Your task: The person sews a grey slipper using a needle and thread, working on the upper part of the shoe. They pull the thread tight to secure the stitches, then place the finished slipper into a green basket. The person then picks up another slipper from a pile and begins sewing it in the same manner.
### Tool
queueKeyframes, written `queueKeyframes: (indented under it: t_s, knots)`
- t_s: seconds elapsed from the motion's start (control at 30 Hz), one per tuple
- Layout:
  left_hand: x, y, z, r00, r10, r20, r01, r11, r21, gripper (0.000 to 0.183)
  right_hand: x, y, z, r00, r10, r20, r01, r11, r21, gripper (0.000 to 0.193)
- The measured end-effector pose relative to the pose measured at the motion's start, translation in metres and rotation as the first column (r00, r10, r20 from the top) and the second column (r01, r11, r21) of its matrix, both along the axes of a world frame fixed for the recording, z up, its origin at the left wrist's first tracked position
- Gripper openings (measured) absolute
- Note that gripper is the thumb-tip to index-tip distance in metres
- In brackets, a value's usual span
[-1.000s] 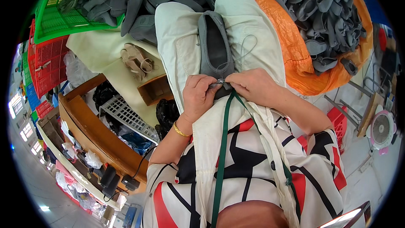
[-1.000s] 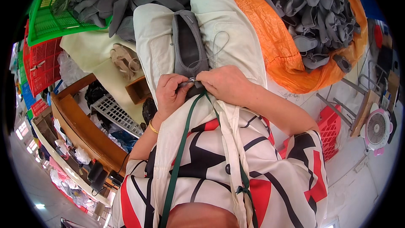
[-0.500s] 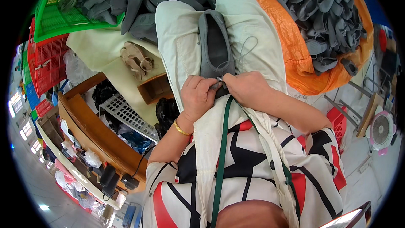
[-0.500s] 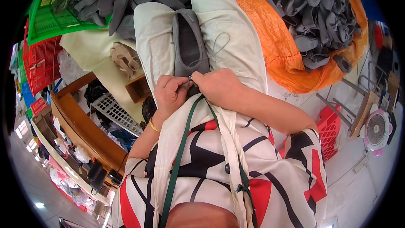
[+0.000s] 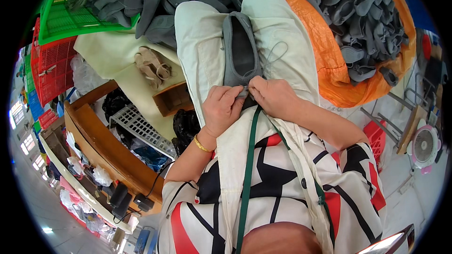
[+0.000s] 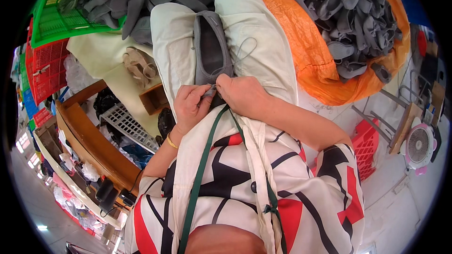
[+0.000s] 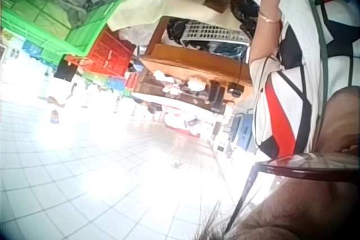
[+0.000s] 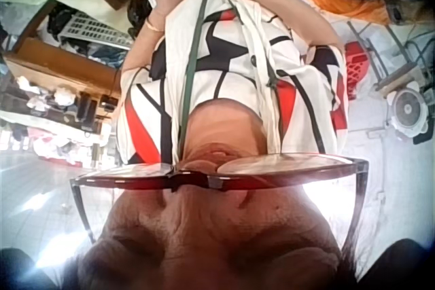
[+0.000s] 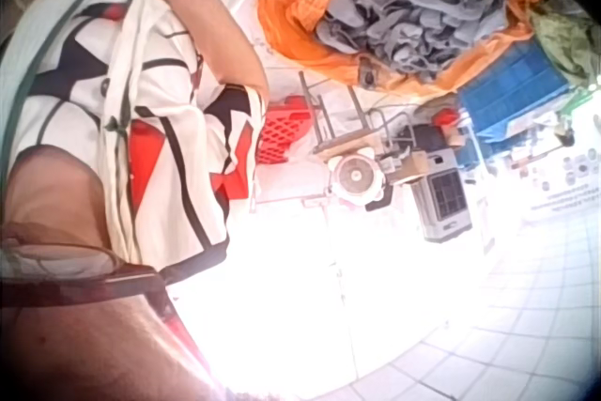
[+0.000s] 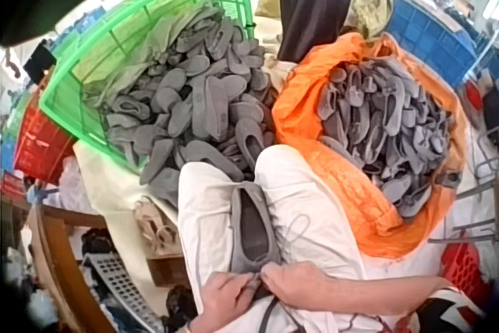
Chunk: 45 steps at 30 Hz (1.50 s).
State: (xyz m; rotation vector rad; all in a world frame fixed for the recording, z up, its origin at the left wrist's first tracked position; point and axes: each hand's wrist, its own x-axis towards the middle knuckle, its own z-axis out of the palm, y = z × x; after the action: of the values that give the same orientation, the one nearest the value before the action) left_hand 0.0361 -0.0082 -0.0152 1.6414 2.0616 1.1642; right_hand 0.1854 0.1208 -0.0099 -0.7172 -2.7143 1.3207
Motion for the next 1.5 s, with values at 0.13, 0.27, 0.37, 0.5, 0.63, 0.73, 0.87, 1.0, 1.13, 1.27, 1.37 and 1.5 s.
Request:
queueKeyframes:
  t_s: [0.13, 0.27, 0.37, 0.5, 0.63, 0.73, 0.87, 1.0, 1.13, 1.27, 1.37, 1.5]
  knots:
    - [0.001, -0.003, -0.001, 0.996, 0.012, 0.090, -0.010, 1.000, -0.016, 0.035, -0.007, 0.005, 0.010, 0.993, -0.119, 0.003, 0.113, 0.934, -0.338, 0.021]
    - [0.000, -0.002, -0.004, 0.994, -0.028, 0.109, 0.026, 0.999, 0.026, 0.036, -0.016, 0.005, 0.010, 0.988, -0.155, -0.006, 0.140, 0.905, -0.402, 0.020]
    - [-0.001, -0.002, -0.003, 0.994, -0.058, 0.092, 0.057, 0.998, 0.014, 0.037, -0.019, 0.013, 0.014, 0.991, -0.101, 0.087, 0.131, 0.855, -0.502, 0.019]
    - [-0.003, -0.004, 0.001, 0.994, -0.110, 0.026, 0.110, 0.994, -0.001, 0.037, -0.017, 0.030, 0.016, 0.999, 0.013, 0.034, 0.000, 0.936, -0.353, 0.016]
    - [-0.003, -0.003, 0.002, 0.993, -0.119, -0.005, 0.119, 0.993, 0.021, 0.037, -0.021, 0.028, 0.014, 0.995, -0.023, -0.099, 0.003, 0.981, -0.196, 0.014]
    - [-0.004, 0.001, 0.001, 0.990, -0.142, 0.002, 0.142, 0.989, 0.034, 0.038, -0.032, 0.016, 0.010, 0.986, -0.091, -0.141, 0.075, 0.991, -0.113, 0.014]
    - [-0.006, 0.000, 0.001, 0.980, -0.200, 0.008, 0.200, 0.980, -0.006, 0.037, -0.057, 0.021, -0.002, 0.887, -0.221, -0.405, 0.219, 0.974, -0.052, 0.014]
    - [-0.005, 0.000, 0.002, 0.993, -0.096, 0.075, 0.103, 0.991, -0.083, 0.031, -0.044, 0.045, 0.013, 0.902, -0.406, 0.148, 0.292, 0.320, -0.901, 0.017]
    - [-0.005, 0.003, -0.002, 0.989, -0.099, 0.110, 0.100, 0.995, 0.000, 0.025, -0.015, 0.079, 0.035, 0.810, -0.586, -0.007, 0.092, 0.139, -0.986, 0.017]
    - [-0.006, 0.002, -0.002, 0.982, -0.077, 0.174, 0.088, 0.994, -0.061, 0.024, 0.021, 0.143, 0.061, 0.377, -0.861, -0.341, -0.055, 0.347, -0.936, 0.012]
    - [-0.009, 0.004, 0.000, 0.958, -0.085, 0.273, 0.122, 0.985, -0.123, 0.024, 0.037, 0.163, 0.077, 0.154, -0.755, -0.637, -0.013, 0.643, -0.766, 0.005]
    - [-0.012, 0.007, 0.003, 0.885, -0.058, 0.463, 0.157, 0.972, -0.177, 0.025, 0.021, 0.120, 0.051, 0.472, -0.753, -0.459, 0.361, 0.639, -0.679, 0.009]
